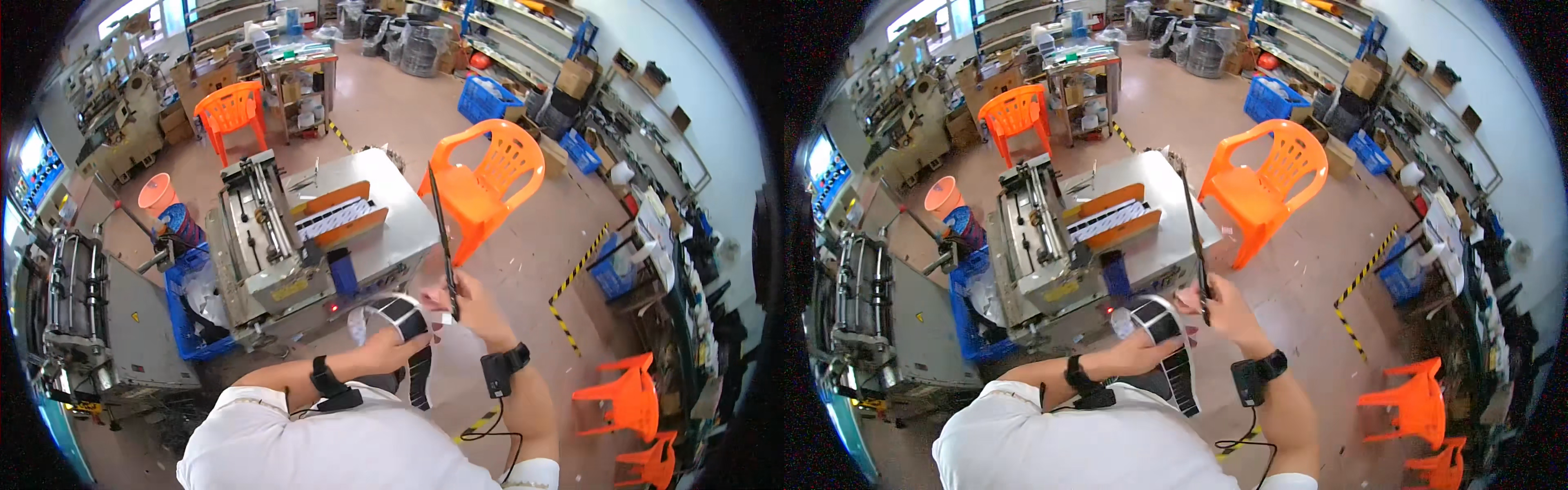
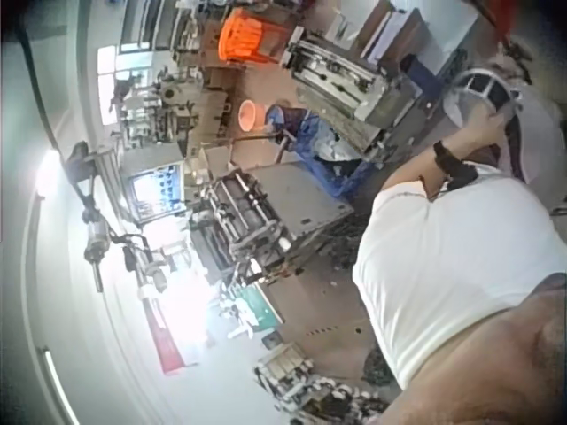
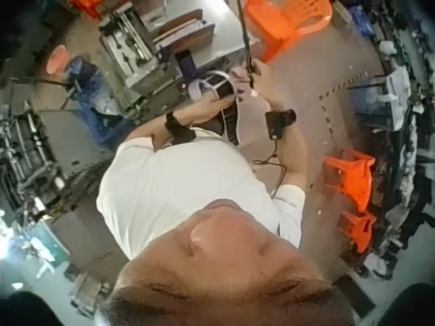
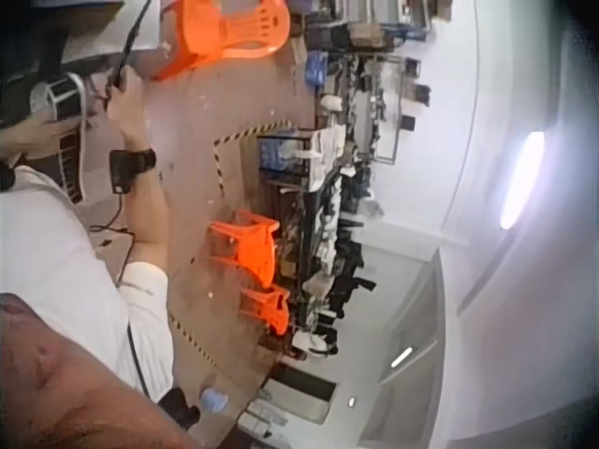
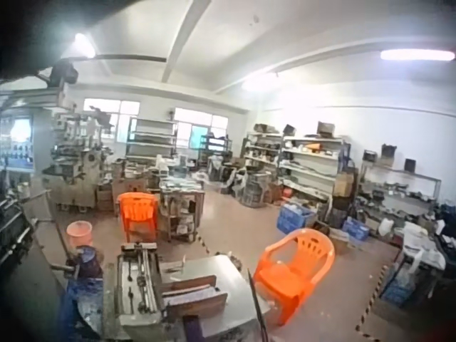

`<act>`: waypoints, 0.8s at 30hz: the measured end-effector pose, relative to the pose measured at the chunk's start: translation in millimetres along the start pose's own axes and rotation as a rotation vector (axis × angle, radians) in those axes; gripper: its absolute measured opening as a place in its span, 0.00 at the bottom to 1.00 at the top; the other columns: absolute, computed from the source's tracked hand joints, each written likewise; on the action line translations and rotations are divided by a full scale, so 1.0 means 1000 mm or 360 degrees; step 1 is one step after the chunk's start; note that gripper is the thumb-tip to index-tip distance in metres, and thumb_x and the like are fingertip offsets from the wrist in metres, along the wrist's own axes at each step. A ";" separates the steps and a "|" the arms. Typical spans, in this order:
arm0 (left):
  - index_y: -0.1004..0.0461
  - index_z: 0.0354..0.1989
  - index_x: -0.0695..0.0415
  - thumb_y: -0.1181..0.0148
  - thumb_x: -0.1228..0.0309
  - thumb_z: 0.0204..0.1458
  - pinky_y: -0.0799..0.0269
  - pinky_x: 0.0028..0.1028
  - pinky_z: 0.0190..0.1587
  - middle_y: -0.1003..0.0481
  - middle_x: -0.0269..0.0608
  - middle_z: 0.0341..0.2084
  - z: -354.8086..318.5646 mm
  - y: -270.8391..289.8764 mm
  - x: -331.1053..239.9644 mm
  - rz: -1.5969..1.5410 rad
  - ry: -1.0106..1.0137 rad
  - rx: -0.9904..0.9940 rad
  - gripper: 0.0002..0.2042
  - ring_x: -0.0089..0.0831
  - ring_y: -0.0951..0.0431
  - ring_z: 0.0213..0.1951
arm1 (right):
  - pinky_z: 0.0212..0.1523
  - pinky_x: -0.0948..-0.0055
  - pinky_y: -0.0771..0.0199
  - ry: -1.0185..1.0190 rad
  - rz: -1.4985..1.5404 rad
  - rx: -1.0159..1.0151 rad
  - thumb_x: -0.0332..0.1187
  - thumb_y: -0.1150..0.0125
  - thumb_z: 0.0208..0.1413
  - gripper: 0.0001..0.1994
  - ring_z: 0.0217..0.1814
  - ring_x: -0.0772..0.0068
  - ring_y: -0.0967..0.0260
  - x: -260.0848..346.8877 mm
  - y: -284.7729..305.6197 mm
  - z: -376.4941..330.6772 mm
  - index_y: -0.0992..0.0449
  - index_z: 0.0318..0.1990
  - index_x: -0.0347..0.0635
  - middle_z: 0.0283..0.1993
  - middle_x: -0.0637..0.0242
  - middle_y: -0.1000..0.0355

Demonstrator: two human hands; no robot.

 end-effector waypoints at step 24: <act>0.35 0.63 0.62 0.54 0.62 0.67 0.26 0.33 0.50 0.22 0.49 0.45 0.167 0.246 -0.030 -0.0815 -0.0609 -0.2730 0.21 0.33 0.22 0.46 | 0.43 0.78 0.32 -0.0222 -0.0152 0.1507 0.27 0.27 0.48 0.11 0.39 0.81 0.32 -0.081 0.202 0.409 0.27 0.35 0.42 0.35 0.76 0.28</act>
Point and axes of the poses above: each hand's wrist, its own z-axis towards the middle knuckle, its own y-axis out of the back of the hand, x = y × z, the point moved 10 cm from there along z, towards the middle knuckle
